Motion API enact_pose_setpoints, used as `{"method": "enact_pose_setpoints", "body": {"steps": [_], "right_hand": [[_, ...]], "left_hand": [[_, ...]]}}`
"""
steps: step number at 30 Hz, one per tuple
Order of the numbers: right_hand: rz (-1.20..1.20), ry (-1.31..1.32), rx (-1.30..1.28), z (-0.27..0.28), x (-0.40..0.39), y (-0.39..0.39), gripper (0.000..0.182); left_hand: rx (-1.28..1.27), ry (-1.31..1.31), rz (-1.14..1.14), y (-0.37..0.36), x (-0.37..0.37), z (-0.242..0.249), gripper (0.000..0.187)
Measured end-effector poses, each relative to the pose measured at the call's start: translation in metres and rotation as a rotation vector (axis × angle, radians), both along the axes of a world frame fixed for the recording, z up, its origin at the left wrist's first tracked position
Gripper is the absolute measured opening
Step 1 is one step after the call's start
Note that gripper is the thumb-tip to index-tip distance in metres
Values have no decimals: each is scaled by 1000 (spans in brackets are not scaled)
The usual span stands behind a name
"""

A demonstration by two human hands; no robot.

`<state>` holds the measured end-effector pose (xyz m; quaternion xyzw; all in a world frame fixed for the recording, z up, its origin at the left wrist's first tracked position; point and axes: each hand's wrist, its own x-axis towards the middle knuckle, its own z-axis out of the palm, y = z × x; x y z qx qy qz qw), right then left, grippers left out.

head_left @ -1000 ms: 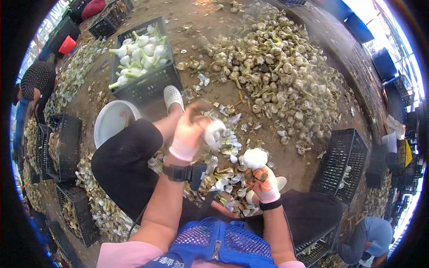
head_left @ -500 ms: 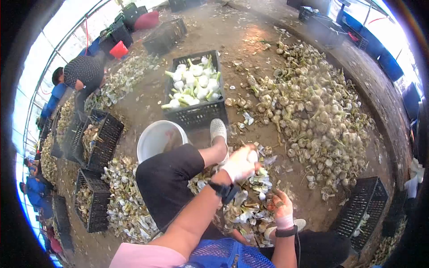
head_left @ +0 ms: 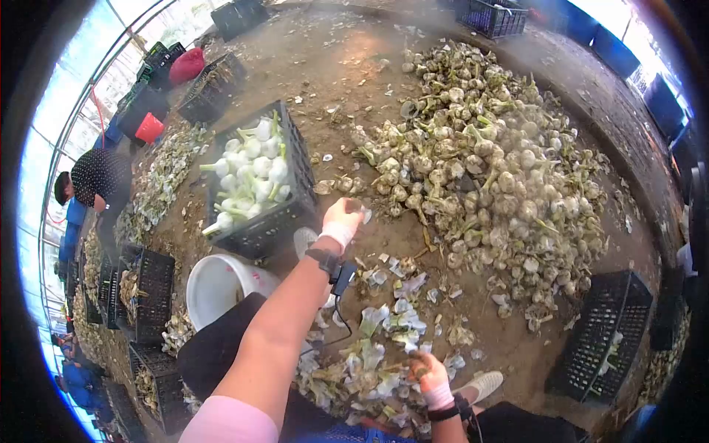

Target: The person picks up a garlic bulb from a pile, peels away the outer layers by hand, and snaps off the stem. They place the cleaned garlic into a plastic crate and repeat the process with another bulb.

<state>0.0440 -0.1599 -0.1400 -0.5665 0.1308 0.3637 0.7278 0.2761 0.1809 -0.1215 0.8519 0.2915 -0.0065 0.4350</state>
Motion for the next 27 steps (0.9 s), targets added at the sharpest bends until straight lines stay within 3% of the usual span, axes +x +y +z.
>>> {"method": "enact_pose_setpoints", "body": {"steps": [3, 5, 7, 11, 13, 15, 17, 18, 19, 20, 23, 24, 25, 26, 27], "right_hand": [[-29, 153, -126, -7, 10, -2, 34], [-95, 235, -139, -7, 20, 0, 34], [-178, 375, 77, -62, -4, -14, 45], [-251, 530, 73, -64, 16, -12, 45], [-76, 212, -132, -116, -16, -29, 50], [-149, 216, -118, -114, -4, -28, 49], [88, -275, -459, -101, 28, -22, 42], [-208, 289, -267, -59, 78, -4, 37], [-90, 88, -413, -65, 97, -5, 35], [-64, 57, -424, -72, 116, -9, 35], [-11, -60, -406, -94, 172, -11, 38], [-22, -352, -346, -120, 171, -18, 45], [-193, 162, -215, -138, 165, -16, 56], [-230, 348, -69, -161, 160, -24, 68], [-264, 535, 80, -192, 153, -44, 80]], "left_hand": [[140, 54, 68, -3, 61, -3, 66], [102, 40, 102, 17, 113, -27, 76], [177, 123, 179, 23, 162, -32, 78], [211, 169, 194, 43, 235, -77, 80], [242, 206, -41, 43, 257, -103, 80], [391, 242, -75, 21, 257, -102, 75], [193, 149, -95, 23, 250, -111, 74], [208, 164, -166, 20, 242, -108, 73], [222, 173, -236, 14, 232, -101, 73], [348, 154, -358, 5, 222, -85, 69], [112, 210, -685, 27, 221, -67, 66], [110, 119, -388, 41, 230, -63, 67], [104, 29, -94, 58, 245, -60, 68], [350, -82, 111, 77, 258, -62, 69], [355, -74, 105, 78, 260, -69, 69]]}}
